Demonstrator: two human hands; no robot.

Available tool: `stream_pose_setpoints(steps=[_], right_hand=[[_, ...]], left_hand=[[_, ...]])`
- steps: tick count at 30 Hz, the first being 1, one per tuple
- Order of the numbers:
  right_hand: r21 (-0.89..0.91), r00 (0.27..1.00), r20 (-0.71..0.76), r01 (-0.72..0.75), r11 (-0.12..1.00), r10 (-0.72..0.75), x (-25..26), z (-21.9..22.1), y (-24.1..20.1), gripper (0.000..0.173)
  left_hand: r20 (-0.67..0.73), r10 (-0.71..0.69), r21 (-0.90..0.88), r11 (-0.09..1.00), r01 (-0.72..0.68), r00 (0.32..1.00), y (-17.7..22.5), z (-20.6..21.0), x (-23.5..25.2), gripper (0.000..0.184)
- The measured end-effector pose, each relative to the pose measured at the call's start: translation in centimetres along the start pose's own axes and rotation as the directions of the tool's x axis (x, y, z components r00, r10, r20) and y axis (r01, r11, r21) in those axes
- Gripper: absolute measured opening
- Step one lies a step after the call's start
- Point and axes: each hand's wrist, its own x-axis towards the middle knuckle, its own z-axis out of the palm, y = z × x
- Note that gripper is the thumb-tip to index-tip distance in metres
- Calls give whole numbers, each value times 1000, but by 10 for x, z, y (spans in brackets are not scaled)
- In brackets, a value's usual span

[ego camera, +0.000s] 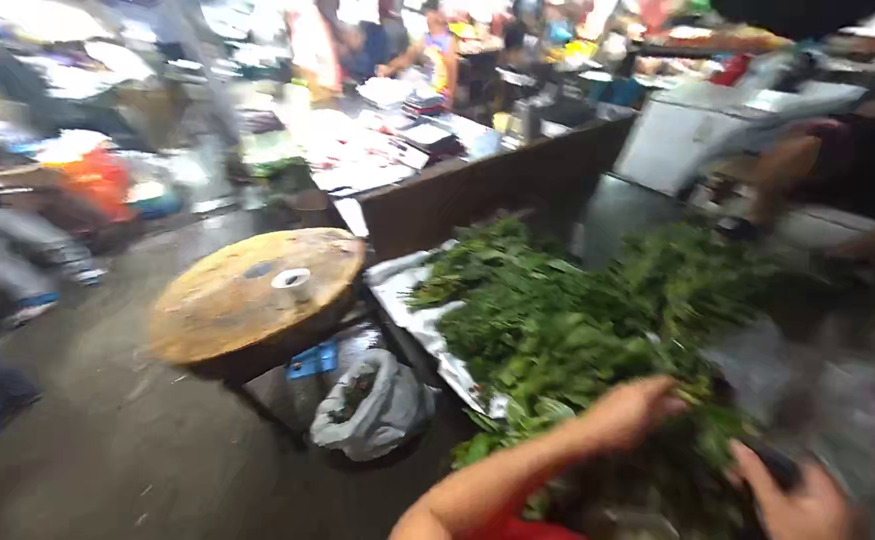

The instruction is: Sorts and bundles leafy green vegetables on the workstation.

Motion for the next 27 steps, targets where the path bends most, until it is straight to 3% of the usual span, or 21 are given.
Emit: stream_pose_setpoints(steps=[4,11,18,22,27], right_hand=[[-114,988,-152,-14,993,-4,-10,12,-1,42],[-360,993,-88,48,932,-85,-25,16,-1,39],[-459,996,-84,-16,888,-26,-36,22,-10,48],[-481,991,-111,7,877,-69,-41,24,-10,49],[-479,989,-138,-16,878,-57,-44,26,-12,51]], left_hand=[[214,-37,-55,997,50,976,-12,4,14,41],[384,-2,-96,994,42,923,-11,20,18,38],[414,90,-23,996,-89,906,-6,28,10,34],[449,55,49,995,-86,892,-1,29,8,34],[481,65,14,997,-82,874,2,29,9,31]])
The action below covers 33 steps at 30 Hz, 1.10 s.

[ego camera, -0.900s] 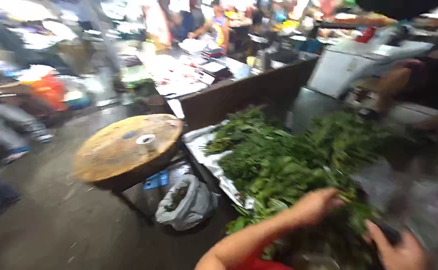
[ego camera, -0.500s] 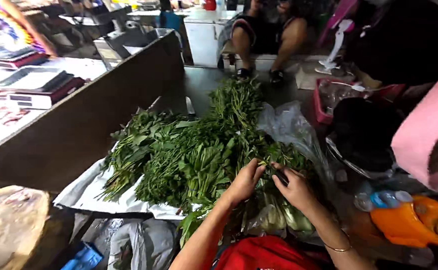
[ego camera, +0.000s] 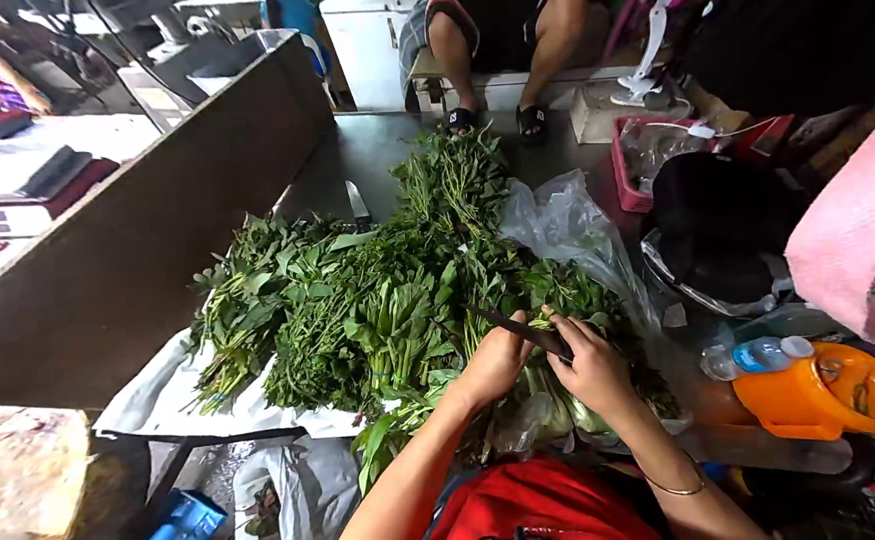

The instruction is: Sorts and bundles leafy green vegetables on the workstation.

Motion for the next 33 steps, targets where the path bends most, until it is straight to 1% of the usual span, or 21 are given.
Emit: stream_pose_setpoints(steps=[3,7,9,13,16,22,23,24,26,27,28,30,32,33], right_hand=[[7,999,-48,17,1000,-17,1,3,2,48],[33,997,-70,34,999,-32,2,3,5,48],[47,995,-96,40,998,-35,4,4,9,54],[49,992,-112,62,997,-56,7,3,13,52],[56,991,-117,71,996,-64,9,3,19,51],[50,997,-69,42,998,-39,16,8,39,52],[54,999,-35,9,998,-7,18,8,44,52],[53,998,19,-59,997,58,21,7,53,50],[2,958,123,-260,966,258,20,9,88,43],[-11,934,130,-333,943,331,20,6,106,42],[21,927,111,-363,932,358,21,0,116,41],[149,943,76,-333,931,325,16,-18,108,43],[287,949,113,-315,905,295,15,-35,76,52],[372,953,151,-301,878,263,14,-40,60,58]], left_hand=[[3,19,-15,1000,-19,1000,1,-1,0,30],[1,54,-68,996,-54,999,0,-2,2,29],[5,88,-136,987,-86,996,-1,-1,2,28],[52,89,-262,962,-72,995,1,-4,5,24],[99,97,-386,921,-51,990,2,-6,8,20],[157,86,-538,843,12,984,-4,-5,16,21],[162,81,-561,827,24,983,-5,-5,17,21],[166,74,-576,817,36,983,-6,-6,17,22],[181,77,-554,832,37,981,-4,-9,10,21],[162,92,-522,853,6,983,-1,-12,8,21],[127,107,-467,884,-36,986,1,-17,7,22],[55,112,-298,950,-91,992,5,-21,3,30],[20,108,-138,985,-104,994,10,-24,1,41],[7,101,-86,991,-100,995,13,-24,1,45]])
